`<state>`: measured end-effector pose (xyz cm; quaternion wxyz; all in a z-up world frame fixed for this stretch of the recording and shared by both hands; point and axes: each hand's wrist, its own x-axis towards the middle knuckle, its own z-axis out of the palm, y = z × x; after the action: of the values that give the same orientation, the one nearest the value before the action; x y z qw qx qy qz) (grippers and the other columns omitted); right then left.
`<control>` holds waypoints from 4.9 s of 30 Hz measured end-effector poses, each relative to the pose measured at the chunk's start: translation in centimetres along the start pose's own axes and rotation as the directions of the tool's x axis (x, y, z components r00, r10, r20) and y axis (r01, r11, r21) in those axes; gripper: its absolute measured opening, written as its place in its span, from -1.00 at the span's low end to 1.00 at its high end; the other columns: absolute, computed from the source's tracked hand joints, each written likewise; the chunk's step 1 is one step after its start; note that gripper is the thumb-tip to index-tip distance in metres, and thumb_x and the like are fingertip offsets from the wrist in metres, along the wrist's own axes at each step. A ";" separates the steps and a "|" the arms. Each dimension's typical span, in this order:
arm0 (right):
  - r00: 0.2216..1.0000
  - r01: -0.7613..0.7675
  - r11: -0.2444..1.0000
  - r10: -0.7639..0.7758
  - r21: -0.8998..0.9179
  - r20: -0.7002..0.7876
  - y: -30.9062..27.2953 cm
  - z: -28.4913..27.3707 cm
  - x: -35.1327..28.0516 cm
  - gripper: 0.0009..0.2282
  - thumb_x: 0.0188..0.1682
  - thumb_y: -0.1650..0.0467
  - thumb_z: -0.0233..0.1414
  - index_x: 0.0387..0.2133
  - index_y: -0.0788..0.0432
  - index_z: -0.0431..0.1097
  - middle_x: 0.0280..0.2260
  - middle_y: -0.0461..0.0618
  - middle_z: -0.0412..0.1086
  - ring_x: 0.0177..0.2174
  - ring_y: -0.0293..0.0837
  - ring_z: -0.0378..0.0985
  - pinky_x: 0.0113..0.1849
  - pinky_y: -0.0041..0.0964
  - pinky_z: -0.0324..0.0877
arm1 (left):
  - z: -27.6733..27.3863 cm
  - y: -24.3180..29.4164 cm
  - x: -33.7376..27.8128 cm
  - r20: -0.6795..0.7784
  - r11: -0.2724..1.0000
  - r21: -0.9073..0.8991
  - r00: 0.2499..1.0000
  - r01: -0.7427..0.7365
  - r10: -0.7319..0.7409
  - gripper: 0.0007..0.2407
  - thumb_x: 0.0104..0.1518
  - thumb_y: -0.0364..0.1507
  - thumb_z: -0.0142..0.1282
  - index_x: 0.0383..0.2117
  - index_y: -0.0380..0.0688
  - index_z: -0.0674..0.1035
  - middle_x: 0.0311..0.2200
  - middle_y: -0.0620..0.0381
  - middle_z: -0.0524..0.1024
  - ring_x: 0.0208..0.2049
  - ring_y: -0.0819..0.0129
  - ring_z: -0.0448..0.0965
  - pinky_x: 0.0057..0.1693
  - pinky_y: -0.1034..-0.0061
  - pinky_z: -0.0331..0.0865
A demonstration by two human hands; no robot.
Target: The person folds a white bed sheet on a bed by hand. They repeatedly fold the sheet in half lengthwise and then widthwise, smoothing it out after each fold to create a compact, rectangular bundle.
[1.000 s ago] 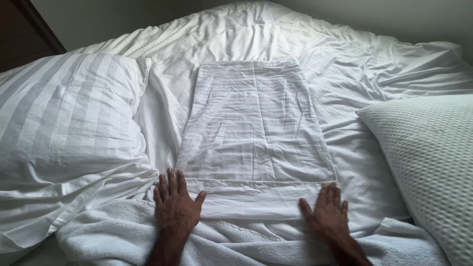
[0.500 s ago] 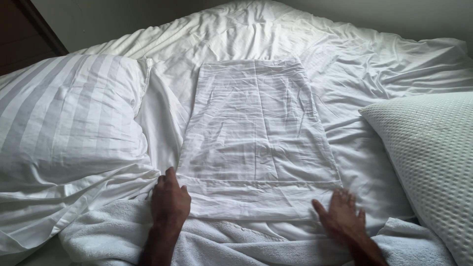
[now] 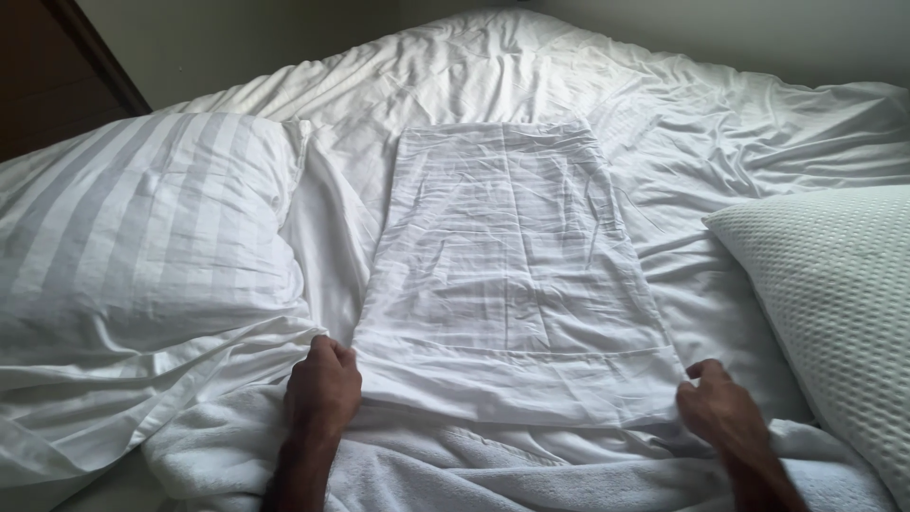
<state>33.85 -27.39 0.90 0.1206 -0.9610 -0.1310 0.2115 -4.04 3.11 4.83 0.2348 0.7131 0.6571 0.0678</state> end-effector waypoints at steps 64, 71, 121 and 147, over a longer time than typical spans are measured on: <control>0.954 0.222 0.975 -0.222 -0.022 -0.202 -3.9 8.0 3.7 -0.16 0.06 -0.10 -0.43 0.41 0.29 -0.40 0.45 0.21 -0.49 0.42 0.09 -0.52 0.33 0.08 -0.50 | 5.9 3.8 -0.9 0.172 0.884 0.361 0.953 -0.298 0.251 -0.20 0.24 0.16 -0.38 0.43 -0.20 -0.20 0.48 -0.05 -0.36 0.48 0.11 -0.39 0.46 0.16 -0.43; 0.595 0.758 0.639 -0.760 -0.132 -0.262 -8.6 10.2 -1.8 -0.30 0.11 0.10 -0.18 0.38 0.34 -0.18 0.42 0.28 -0.23 0.41 0.14 -0.28 0.33 0.00 -0.32 | 9.2 6.8 -4.4 0.298 0.712 0.241 0.749 -0.659 0.592 -0.41 0.35 -0.03 -0.40 0.41 -0.09 -0.06 0.47 -0.08 -0.28 0.48 0.05 -0.33 0.45 0.05 -0.44; 0.676 0.710 0.662 -0.737 -0.241 -0.031 -9.5 11.1 -0.5 -0.24 0.10 -0.02 -0.31 0.40 0.27 -0.30 0.43 0.18 -0.38 0.39 0.03 -0.46 0.29 0.02 -0.46 | 9.3 6.0 -1.8 0.402 0.761 0.148 0.742 -0.632 0.537 -0.37 0.32 0.03 -0.46 0.45 0.04 -0.18 0.50 0.07 -0.42 0.49 0.16 -0.50 0.45 0.10 -0.55; 0.606 0.765 0.636 -0.763 -0.096 -0.224 -9.8 10.2 -2.6 -0.32 0.12 0.04 -0.26 0.39 0.22 -0.13 0.45 0.18 -0.25 0.45 0.04 -0.34 0.37 -0.05 -0.35 | 10.5 6.6 -3.2 0.221 0.650 0.180 0.674 -0.738 0.705 -0.38 0.35 0.00 -0.46 0.42 -0.13 -0.08 0.48 -0.08 -0.26 0.49 0.09 -0.36 0.45 0.06 -0.46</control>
<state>25.11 -17.22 -4.32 0.2191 -0.8307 -0.5114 0.0207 5.78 -2.73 -0.91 0.1371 0.9423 0.3045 0.0240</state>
